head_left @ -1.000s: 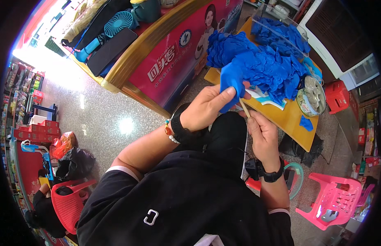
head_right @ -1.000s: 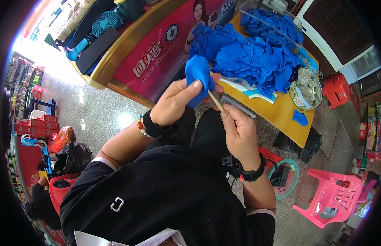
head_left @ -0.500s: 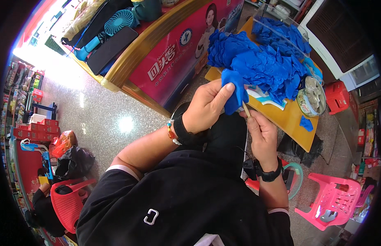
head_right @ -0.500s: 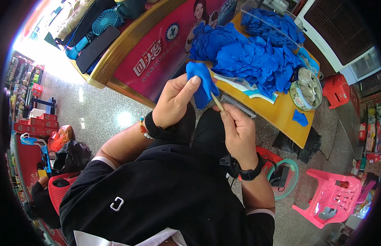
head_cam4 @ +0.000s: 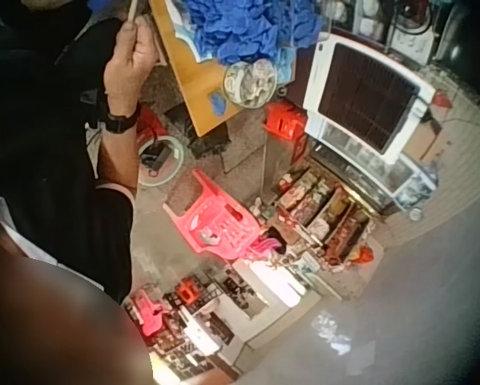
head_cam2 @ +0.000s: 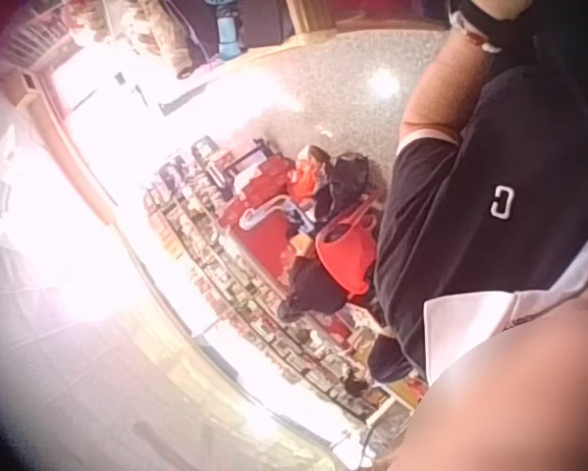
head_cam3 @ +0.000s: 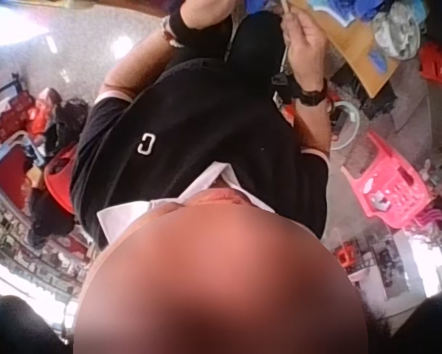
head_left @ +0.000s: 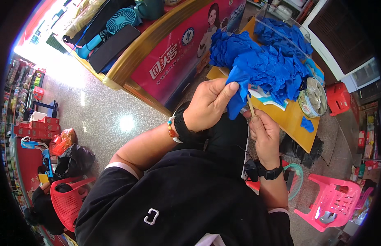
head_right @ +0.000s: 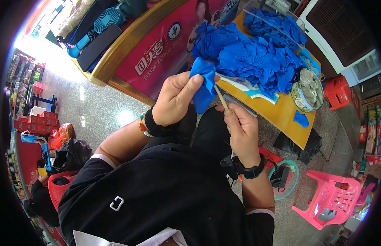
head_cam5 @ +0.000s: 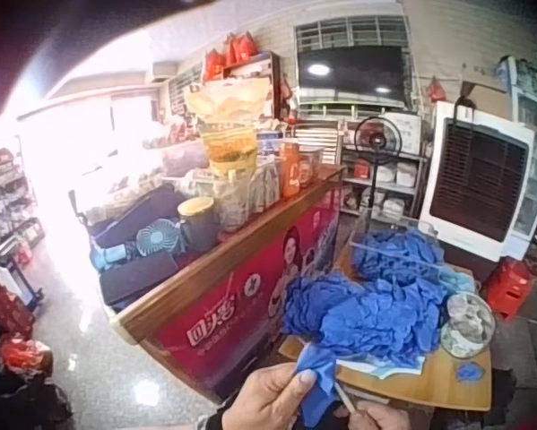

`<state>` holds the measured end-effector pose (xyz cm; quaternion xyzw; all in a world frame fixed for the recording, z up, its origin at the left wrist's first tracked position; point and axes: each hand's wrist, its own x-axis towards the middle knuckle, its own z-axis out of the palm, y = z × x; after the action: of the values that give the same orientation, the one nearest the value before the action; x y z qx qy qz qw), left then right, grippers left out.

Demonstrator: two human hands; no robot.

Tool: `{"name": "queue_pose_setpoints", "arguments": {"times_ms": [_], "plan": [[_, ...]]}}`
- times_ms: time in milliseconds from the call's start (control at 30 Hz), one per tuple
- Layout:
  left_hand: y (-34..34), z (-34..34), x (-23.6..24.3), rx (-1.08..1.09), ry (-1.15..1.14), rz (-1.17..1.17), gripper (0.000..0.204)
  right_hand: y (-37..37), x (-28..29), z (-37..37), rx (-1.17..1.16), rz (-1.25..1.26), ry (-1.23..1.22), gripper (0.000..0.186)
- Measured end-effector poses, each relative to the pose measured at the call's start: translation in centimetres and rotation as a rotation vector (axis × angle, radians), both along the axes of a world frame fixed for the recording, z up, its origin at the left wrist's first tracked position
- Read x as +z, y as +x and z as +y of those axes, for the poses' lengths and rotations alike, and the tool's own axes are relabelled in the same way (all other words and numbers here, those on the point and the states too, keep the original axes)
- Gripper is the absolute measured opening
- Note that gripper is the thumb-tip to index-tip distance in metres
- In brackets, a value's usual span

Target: Rolling and securing blue paper strips onto a thin wooden stick to create a decorative flower-like structure.

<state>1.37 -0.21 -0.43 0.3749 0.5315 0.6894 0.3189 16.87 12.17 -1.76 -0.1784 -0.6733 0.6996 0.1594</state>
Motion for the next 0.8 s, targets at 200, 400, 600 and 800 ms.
{"name": "queue_pose_setpoints", "arguments": {"times_ms": [200,400,600,800], "plan": [[-0.9,-0.4,0.7,0.097,-0.111,0.243,0.030,-0.1,-0.4,0.5,-0.061,-0.013,0.267,0.021],[-1.5,-0.5,1.1,-0.084,-0.182,-0.367,0.025,-0.3,-0.4,0.2,-0.125,0.064,0.651,0.021],[-1.1,-0.3,0.8,-0.052,-0.039,-0.454,0.035,-0.3,-0.2,0.2,-0.084,0.041,0.590,0.019],[0.3,-0.3,0.4,-0.046,-0.059,-0.079,0.040,0.6,0.0,0.6,0.019,-0.022,0.171,0.020]]}}
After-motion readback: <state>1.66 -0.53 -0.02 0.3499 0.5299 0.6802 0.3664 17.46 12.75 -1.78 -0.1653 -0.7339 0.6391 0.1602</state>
